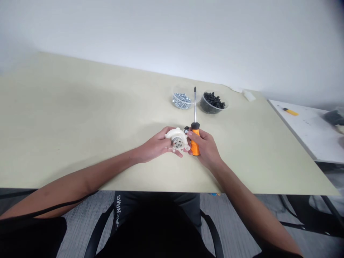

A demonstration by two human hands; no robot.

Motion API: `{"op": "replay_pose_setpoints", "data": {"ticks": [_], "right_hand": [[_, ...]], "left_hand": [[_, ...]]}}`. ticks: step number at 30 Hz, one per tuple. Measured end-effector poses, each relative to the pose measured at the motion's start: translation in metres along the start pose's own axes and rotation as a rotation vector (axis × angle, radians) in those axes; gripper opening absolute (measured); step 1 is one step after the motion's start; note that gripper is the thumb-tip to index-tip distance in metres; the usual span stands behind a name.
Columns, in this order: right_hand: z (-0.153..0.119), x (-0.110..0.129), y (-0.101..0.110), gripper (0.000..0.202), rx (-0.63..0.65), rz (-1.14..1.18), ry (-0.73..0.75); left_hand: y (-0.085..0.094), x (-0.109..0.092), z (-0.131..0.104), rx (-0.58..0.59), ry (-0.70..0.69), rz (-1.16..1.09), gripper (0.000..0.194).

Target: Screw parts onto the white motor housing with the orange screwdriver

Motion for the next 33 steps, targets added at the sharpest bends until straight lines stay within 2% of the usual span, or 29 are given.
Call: {"op": "replay_pose_setpoints", "data": {"ticks": [9, 18, 20, 23, 26, 28, 33], "right_hand": [[-0.002, 0.001, 0.003, 0.031, -0.008, -0.054, 0.022], [-0.007, 0.004, 0.002, 0.023, 0.011, -0.161, 0.036], [-0.007, 0.004, 0.001, 0.021, -0.003, -0.167, 0.055], [-0.007, 0.007, 0.003, 0.019, -0.043, -0.244, 0.083], [-0.010, 0.013, 0.004, 0.029, -0.072, -0.398, 0.127], [-0.011, 0.016, 0.004, 0.032, -0.072, -0.495, 0.164], [-0.014, 0.015, 0.007, 0.023, -0.085, -0.627, 0.212]], "left_hand": [[0.000, 0.000, -0.003, -0.027, 0.046, 0.095, 0.032], [-0.007, -0.003, -0.007, -0.022, 0.139, 0.334, 0.031], [-0.006, -0.004, -0.006, -0.019, 0.130, 0.409, 0.029], [0.002, -0.007, -0.008, -0.096, 0.088, 0.664, 0.033], [0.006, -0.011, -0.012, -0.157, 0.038, 0.916, 0.039], [0.003, -0.011, -0.013, -0.141, 0.019, 0.993, 0.041], [-0.006, -0.013, -0.012, -0.108, -0.058, 1.074, 0.040]]}}
Point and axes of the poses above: each hand's wrist, its own z-axis towards the middle knuckle, its own y-axis out of the back of the hand, x = y × z, the point moved 9 cm from there along z, towards the middle knuckle, and after that the axes turned 8 degrees about x, right-handed, at the moved point
